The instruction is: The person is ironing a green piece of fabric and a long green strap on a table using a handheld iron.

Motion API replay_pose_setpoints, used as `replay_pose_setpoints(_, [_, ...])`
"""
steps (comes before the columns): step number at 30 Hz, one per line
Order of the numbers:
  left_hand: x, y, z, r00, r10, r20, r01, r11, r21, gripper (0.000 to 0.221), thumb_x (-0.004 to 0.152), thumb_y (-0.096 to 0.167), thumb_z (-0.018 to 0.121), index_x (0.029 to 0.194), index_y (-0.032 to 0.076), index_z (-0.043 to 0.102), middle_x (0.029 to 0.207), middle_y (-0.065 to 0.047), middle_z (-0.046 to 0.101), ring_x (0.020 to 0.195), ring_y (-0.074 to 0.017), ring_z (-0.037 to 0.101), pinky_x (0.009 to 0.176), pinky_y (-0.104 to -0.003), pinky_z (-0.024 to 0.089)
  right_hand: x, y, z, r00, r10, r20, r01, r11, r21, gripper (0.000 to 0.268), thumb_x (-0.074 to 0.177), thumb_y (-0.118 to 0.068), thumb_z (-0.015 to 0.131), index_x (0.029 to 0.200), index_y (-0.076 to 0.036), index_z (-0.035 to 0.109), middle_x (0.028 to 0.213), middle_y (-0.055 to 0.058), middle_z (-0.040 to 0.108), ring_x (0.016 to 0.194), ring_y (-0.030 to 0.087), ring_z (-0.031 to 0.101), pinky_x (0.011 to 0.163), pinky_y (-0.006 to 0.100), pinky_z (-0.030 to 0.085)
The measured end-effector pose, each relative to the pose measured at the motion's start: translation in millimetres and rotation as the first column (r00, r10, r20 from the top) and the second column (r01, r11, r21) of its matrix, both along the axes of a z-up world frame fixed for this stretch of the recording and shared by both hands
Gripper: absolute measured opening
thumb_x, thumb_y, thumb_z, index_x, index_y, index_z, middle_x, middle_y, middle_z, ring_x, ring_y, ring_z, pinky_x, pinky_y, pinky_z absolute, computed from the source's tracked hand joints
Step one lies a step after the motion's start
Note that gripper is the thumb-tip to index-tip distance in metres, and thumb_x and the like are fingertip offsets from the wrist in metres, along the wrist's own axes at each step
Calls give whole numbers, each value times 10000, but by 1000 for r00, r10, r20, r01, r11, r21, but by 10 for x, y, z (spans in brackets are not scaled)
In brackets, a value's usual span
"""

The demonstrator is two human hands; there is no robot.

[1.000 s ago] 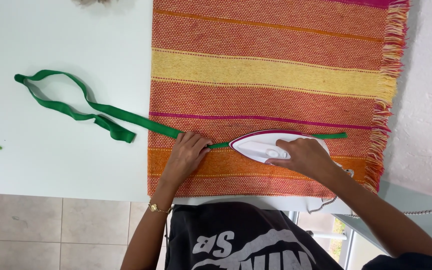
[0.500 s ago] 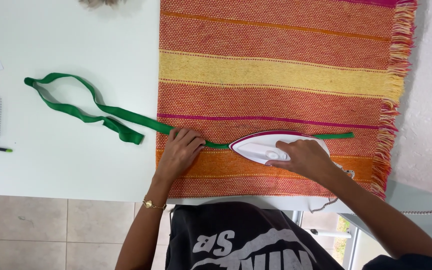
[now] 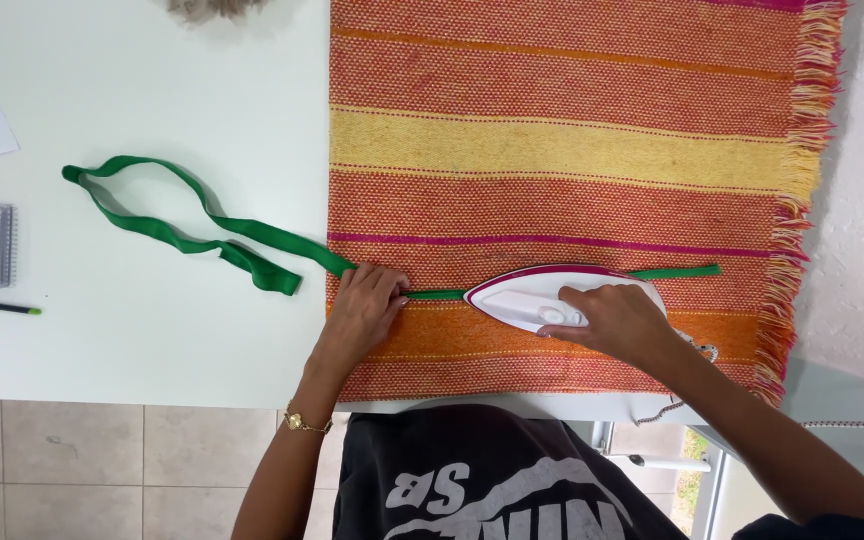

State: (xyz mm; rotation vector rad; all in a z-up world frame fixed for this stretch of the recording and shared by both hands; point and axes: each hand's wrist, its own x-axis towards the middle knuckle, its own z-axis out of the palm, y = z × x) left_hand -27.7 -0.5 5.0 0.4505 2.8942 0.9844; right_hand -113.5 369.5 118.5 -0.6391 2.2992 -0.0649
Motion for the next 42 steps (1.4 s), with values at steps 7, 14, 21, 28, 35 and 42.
replay_pose_setpoints(7, [-97,45,-37,965,27,259,-9,998,-70,382,922,168,794,1210,170,541,921,-76,736,1048,-326,691,896,-472,486,114,-216,8,1000,10,-4,-10,1000,-19,572,984,-649,679,1218,-130,741,876,206,836,874,408,837,811,549,652])
replay_pose_setpoints(14, [-107,36,-41,962,21,273,3,996,-86,443,904,166,808,1213,187,491,928,-79,753,1073,-328,692,921,-490,496,258,-450,26,996,-80,-27,79,995,-60,610,1018,-668,642,1193,-94,750,832,202,823,806,382,838,760,499,667])
replay_pose_setpoints(21, [-123,21,-68,962,6,272,16,997,-79,454,911,174,804,1244,181,495,925,-84,751,1057,-327,690,899,-483,502,261,-521,38,999,-35,15,36,998,-56,629,1003,-672,650,1199,-83,751,827,221,819,840,420,834,781,541,658])
replay_pose_setpoints(28, [-122,12,-151,972,4,233,22,994,-108,444,926,181,785,1272,173,507,919,-74,732,1048,-316,685,886,-469,508,344,-685,26,998,-58,19,60,995,-78,634,1019,-665,632,1198,-68,745,808,232,807,824,440,828,757,552,648])
replay_pose_setpoints(35, [23,-305,5,999,-28,38,31,996,-85,311,916,174,817,1184,148,661,1164,-86,684,1274,-347,582,1009,-500,455,400,-757,-38,994,-108,17,109,991,-76,670,1024,-680,617,1229,-57,754,875,241,819,853,434,831,741,521,650])
replay_pose_setpoints(42, [-14,-606,-15,965,-50,-259,21,993,-115,84,1008,131,746,1087,159,759,1129,-17,698,1254,-263,617,1117,-509,404,398,-794,-4,992,-127,9,127,990,-61,654,1024,-659,630,1235,-55,761,911,242,829,880,430,837,752,506,658])
